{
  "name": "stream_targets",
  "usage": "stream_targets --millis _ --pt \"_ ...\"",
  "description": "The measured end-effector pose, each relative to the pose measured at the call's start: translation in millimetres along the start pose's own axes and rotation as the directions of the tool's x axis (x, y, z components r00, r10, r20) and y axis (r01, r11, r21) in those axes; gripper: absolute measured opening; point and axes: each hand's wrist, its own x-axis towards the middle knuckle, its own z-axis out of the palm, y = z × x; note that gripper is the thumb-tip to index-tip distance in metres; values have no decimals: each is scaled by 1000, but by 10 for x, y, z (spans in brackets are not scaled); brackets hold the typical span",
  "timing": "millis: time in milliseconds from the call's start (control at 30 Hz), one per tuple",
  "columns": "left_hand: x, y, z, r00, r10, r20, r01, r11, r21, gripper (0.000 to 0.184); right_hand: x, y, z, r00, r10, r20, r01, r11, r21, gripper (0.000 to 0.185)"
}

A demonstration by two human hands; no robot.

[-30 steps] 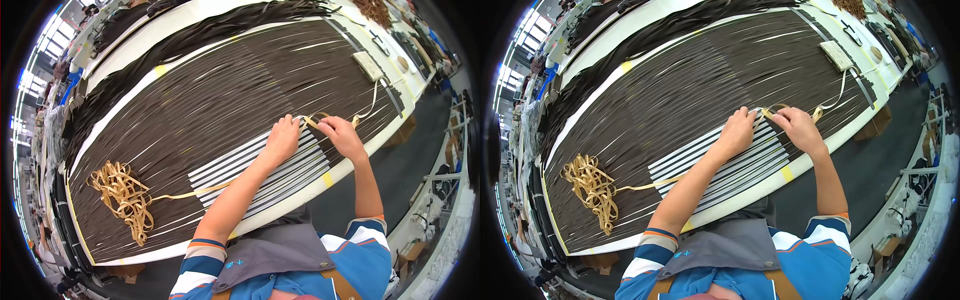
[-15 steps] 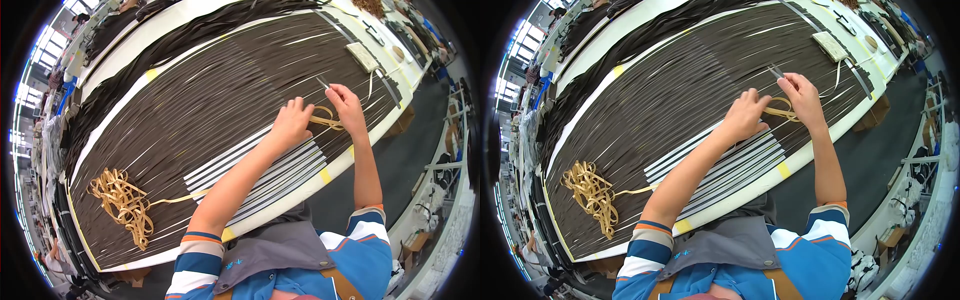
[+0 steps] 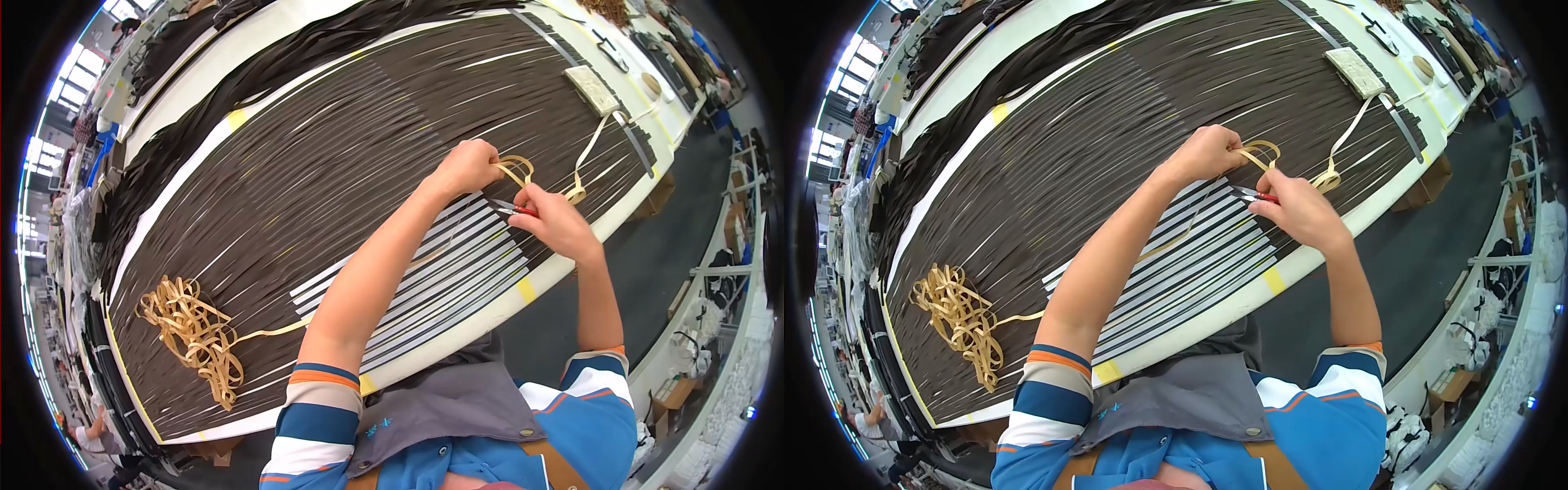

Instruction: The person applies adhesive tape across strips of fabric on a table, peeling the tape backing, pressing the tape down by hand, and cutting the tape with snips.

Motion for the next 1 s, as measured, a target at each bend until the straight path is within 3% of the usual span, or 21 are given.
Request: stream_targets --millis 67,133,267,1000 --pt "-4 37 -28 1000 2 18 -2 1000 -10 20 64 63 148 999 37 -11 -37 999 -30 29" --pt "-17 77 -57 999 4 38 -3 1000 -19 21 116 112 290 986 83 -142 -86 996 -20 30" --pt "-1 77 -88 998 -14 60 15 1000 -16 23 207 176 464 974 73 -214 -76 997 -8 33" --pt "-12 47 -107 998 10 67 -9 1000 -7 22 316 146 724 940 77 -332 -75 997 18 27"
